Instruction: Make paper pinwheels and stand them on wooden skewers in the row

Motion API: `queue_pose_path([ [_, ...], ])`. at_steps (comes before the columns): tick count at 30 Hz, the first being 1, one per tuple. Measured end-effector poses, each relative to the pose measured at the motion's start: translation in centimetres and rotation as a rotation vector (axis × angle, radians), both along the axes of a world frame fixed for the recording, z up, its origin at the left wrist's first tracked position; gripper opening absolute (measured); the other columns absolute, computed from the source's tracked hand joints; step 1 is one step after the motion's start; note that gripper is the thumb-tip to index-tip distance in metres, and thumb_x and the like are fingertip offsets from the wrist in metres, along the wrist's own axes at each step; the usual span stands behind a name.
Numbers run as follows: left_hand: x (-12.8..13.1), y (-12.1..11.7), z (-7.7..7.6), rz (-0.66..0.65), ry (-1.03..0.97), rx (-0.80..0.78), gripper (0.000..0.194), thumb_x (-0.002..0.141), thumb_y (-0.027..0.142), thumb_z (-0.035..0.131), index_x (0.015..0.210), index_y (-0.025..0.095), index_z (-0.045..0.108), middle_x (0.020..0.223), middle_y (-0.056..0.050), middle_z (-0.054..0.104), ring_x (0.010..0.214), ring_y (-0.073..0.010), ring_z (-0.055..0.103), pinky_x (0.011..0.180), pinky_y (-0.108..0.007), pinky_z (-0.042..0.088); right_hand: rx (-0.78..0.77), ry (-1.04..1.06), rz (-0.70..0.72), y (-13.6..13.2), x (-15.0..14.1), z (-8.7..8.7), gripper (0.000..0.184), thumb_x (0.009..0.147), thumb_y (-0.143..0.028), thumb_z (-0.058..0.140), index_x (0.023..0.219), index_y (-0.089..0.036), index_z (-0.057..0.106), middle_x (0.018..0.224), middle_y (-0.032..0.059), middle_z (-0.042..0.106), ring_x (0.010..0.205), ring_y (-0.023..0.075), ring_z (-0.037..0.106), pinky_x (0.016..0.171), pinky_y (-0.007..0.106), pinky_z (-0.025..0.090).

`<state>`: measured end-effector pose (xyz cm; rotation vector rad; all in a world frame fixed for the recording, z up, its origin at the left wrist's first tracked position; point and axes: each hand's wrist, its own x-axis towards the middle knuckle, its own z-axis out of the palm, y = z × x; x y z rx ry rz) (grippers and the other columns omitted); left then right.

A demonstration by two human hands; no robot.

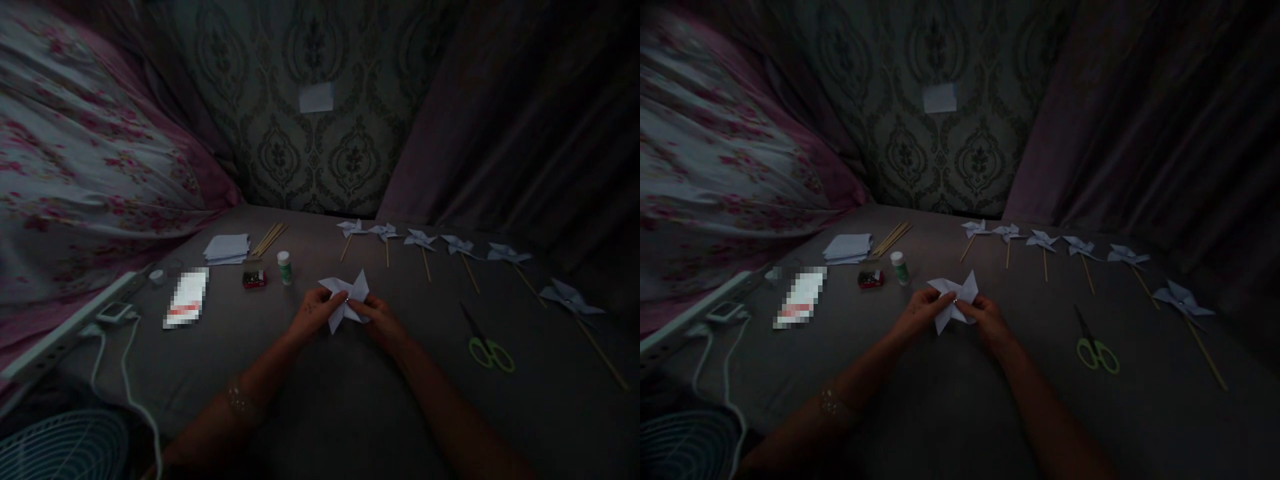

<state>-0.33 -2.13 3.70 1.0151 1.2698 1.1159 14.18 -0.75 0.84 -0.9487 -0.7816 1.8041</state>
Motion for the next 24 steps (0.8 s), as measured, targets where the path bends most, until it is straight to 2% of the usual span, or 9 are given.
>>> queue_pose_path([
  [2, -0.8, 0.2, 0.7, -0.046, 0.128, 0.050, 0.043, 0.067, 0.056, 0.068, 0.061, 0.013, 0.064, 0.057, -0.002, 0.060, 0.051, -0.0103, 0.050, 0.046, -0.021, 0.034, -0.019, 0.038, 0.008, -0.1, 0.1, 0.2, 0.037, 0.049, -0.028, 0.088, 0.080, -0.017, 0.073, 0.075, 0.0033, 0.074, 0.068, 0.0181, 0.067, 0.072, 0.032, 0.050],
  [5, -3.1, 1.0, 2.7, -0.055, 0.249, 0.123, 0.052, 0.075, 0.062, 0.056, 0.057, 0.013, 0.063, 0.055, -0.003, 0.060, 0.051, -0.0107, 0.051, 0.049, -0.022, 0.036, -0.056, 0.092, -0.018, 0.0, 0.3, 0.2, 0.035, 0.050, -0.028, 0.088, 0.079, -0.018, 0.072, 0.075, 0.0031, 0.073, 0.069, 0.0187, 0.066, 0.072, 0.033, 0.051],
  [8, -6.9, 2.5, 5.0, 0.152, 0.268, 0.236, 0.053, 0.075, 0.063, 0.053, 0.056, 0.014, 0.062, 0.053, -0.003, 0.059, 0.049, -0.0100, 0.049, 0.049, -0.022, 0.036, -0.099, 0.134, -0.086, 0.4, 0.7, -0.1, 0.034, 0.050, -0.026, 0.088, 0.079, -0.019, 0.071, 0.078, 0.0016, 0.073, 0.071, 0.0170, 0.066, 0.071, 0.031, 0.052],
  [11, -11.3, 4.8, 6.2, 0.408, 0.292, 0.353, 0.047, 0.072, 0.059, 0.057, 0.061, 0.014, 0.062, 0.058, -0.004, 0.062, 0.050, -0.0099, 0.049, 0.049, -0.021, 0.036, -0.131, 0.153, -0.107, 0.7, 0.9, -0.5, 0.031, 0.051, -0.023, 0.087, 0.077, -0.020, 0.070, 0.082, 0.0010, 0.072, 0.076, 0.0171, 0.066, 0.072, 0.030, 0.053],
  [13, -14.2, 6.7, 6.3, 0.552, 0.323, 0.353, 0.047, 0.072, 0.059, 0.056, 0.065, 0.013, 0.063, 0.061, -0.005, 0.064, 0.051, -0.0101, 0.050, 0.049, -0.021, 0.036, -0.151, 0.140, -0.102, 0.7, 0.9, -0.7, 0.030, 0.053, -0.022, 0.087, 0.078, -0.020, 0.070, 0.082, 0.0009, 0.072, 0.077, 0.0173, 0.066, 0.072, 0.030, 0.053],
  [15, -16.8, 8.4, 6.0, 0.584, 0.396, 0.319, 0.046, 0.073, 0.057, 0.053, 0.069, 0.012, 0.064, 0.068, -0.007, 0.068, 0.054, -0.0108, 0.053, 0.050, -0.021, 0.037, -0.161, 0.126, -0.092, 0.7, 0.9, -0.9, 0.031, 0.054, -0.022, 0.086, 0.080, -0.020, 0.070, 0.083, 0.0009, 0.072, 0.078, 0.0174, 0.066, 0.072, 0.030, 0.054],
  [19, -20.3, 10.9, 5.1, 0.429, 0.654, 0.214, 0.043, 0.075, 0.050, 0.051, 0.077, 0.010, 0.067, 0.080, -0.012, 0.072, 0.063, -0.0135, 0.059, 0.052, -0.020, 0.040, -0.177, 0.161, -0.097, 0.8, 1.0, -1.3, 0.029, 0.055, -0.021, 0.086, 0.080, -0.021, 0.070, 0.085, 0.0002, 0.073, 0.079, 0.0175, 0.067, 0.070, 0.029, 0.055],
  [24, -23.1, 13.1, 3.4, 0.352, 0.822, 0.118, 0.024, 0.069, 0.034, 0.060, 0.067, 0.012, 0.069, 0.069, -0.008, 0.071, 0.063, -0.0161, 0.060, 0.054, -0.022, 0.041, -0.247, 0.234, -0.138, 1.2, 1.1, -1.7, 0.030, 0.056, -0.020, 0.086, 0.080, -0.021, 0.068, 0.083, -0.0005, 0.072, 0.077, 0.0164, 0.067, 0.064, 0.026, 0.057],
])
